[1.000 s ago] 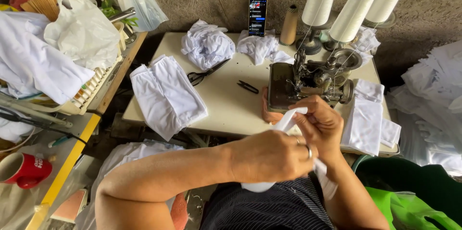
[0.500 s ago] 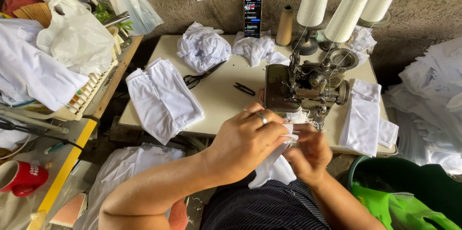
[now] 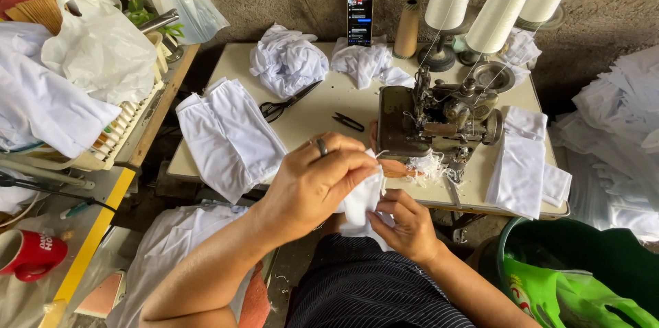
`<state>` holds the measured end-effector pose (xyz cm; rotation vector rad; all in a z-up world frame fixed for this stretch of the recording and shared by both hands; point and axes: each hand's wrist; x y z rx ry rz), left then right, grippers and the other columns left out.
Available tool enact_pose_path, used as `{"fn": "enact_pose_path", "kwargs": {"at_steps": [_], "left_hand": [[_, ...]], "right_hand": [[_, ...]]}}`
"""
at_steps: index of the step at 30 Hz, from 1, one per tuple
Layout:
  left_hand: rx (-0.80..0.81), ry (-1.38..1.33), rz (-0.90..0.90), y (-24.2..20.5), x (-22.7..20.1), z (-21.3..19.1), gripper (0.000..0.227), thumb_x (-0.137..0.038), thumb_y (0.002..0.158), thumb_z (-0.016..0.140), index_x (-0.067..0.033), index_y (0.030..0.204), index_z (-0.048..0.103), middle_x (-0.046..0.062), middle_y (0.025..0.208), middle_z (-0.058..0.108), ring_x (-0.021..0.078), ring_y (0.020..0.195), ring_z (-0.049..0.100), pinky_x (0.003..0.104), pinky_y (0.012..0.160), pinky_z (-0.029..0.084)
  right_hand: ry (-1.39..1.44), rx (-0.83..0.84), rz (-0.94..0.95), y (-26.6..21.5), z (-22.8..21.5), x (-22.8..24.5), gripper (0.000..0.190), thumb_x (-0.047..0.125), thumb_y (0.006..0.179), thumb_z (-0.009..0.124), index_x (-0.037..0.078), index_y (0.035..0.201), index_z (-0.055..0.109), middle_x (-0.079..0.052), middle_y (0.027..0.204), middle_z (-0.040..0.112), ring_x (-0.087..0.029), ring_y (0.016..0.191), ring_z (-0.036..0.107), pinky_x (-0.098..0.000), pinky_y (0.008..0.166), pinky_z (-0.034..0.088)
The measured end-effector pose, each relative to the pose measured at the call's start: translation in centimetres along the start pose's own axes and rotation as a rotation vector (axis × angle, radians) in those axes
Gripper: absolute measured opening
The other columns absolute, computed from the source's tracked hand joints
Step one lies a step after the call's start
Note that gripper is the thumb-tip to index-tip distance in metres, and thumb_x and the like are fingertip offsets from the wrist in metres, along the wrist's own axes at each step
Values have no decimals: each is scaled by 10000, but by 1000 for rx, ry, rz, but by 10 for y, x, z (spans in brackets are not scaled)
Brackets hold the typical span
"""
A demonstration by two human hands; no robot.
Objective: A person is inspecting and folding white fabric pieces at a sewing workstation, occasionally using small scissors to adjust the fabric.
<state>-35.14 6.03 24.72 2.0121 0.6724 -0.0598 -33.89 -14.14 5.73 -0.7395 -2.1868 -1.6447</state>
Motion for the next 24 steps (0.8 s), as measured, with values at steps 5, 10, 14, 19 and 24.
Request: {"fn": "enact_pose_path", "kwargs": {"at_steps": [5,10,14,19,24], "left_hand": [[-56,-48,-36,2,32,-2,71,-32,968,688,-60,962,753,96,873,752,239,798,741,327,749,614],[-110,-90,-117,5,52,-9,39,-40,895,795,-58,895,761,64,857,742,189,710,707,273,614,571],[-139,-88,-101,8,64,-2,56,-43,887,814,-67,874,765,58,840,744,183,684,703,263,588,569],[-179,-47,-86,14,70,-3,77,10,894,782,-58,866,761,65,878,763,201,783,742,263,681,600],[-160,-118,-101,16,66,-7,63,27,883,788,-30,875,761,84,895,774,221,815,759,275,705,607]], "right_hand": [[83,-24,86,-8,9,-23,88,18,812,812,9,884,762,-125,907,743,-238,644,709,-310,553,555],[165,-21,210,-1,-1,-32,61,27,833,793,1,831,738,-143,873,712,-253,700,691,-345,615,548],[145,-40,232,11,-1,-26,116,33,825,819,1,798,711,-140,823,689,-215,682,661,-311,595,525],[72,-47,264,13,-11,-38,65,6,803,818,-7,816,756,-159,878,720,-296,763,723,-382,711,563],[77,-45,307,23,-26,-38,41,20,829,809,-1,842,776,-157,911,748,-298,837,753,-379,774,566]]}}
Point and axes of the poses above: each hand's wrist, its own y-axis towards the middle knuckle, its own z-axis out of the palm, x = y × z
